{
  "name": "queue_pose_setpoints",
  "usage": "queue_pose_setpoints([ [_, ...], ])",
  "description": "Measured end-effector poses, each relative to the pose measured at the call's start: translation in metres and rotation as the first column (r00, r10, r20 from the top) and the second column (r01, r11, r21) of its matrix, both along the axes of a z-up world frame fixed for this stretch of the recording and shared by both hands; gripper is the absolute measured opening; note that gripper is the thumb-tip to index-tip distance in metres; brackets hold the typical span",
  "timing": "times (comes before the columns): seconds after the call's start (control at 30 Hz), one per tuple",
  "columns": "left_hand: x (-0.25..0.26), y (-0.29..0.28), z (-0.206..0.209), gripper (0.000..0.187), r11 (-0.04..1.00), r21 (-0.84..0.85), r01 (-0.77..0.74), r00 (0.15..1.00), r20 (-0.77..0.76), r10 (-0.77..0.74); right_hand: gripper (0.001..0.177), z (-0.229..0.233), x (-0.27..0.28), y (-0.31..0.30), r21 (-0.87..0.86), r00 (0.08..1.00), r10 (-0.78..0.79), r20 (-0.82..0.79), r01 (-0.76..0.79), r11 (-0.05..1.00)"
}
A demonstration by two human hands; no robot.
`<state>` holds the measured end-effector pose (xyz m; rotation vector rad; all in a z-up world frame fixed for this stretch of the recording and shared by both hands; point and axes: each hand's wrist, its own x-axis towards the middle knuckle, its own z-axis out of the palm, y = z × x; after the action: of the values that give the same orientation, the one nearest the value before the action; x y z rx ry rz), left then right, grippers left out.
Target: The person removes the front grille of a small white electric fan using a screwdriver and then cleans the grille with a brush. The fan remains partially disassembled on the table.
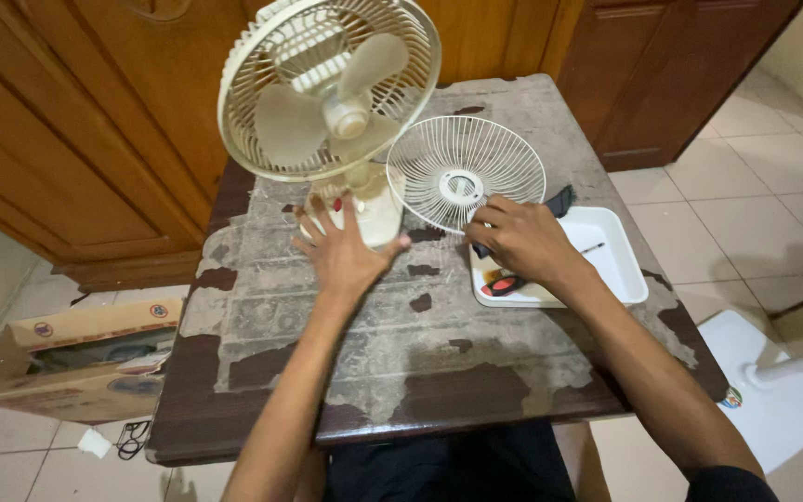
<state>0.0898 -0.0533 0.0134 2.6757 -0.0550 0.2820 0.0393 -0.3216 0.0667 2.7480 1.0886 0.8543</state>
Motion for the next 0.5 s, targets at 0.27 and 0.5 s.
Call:
queue_pose_setpoints([
  [0.27, -0.004, -0.005, -0.006, 0.116, 0.989, 0.144, -0.044, 0.980, 0.198, 0.015, 0.013, -0.026, 0.045, 0.025, 0.044, 0.989, -0.148, -0.018, 0.148, 0.988],
  [0.5, 0.004, -0.004, -0.013, 0.114, 0.978, 0.205, -0.031, 0.980, 0.200, -0.011, 0.029, -0.036, 0.053, 0.042, 0.130, 0.974, -0.226, -0.026, 0.227, 0.965],
])
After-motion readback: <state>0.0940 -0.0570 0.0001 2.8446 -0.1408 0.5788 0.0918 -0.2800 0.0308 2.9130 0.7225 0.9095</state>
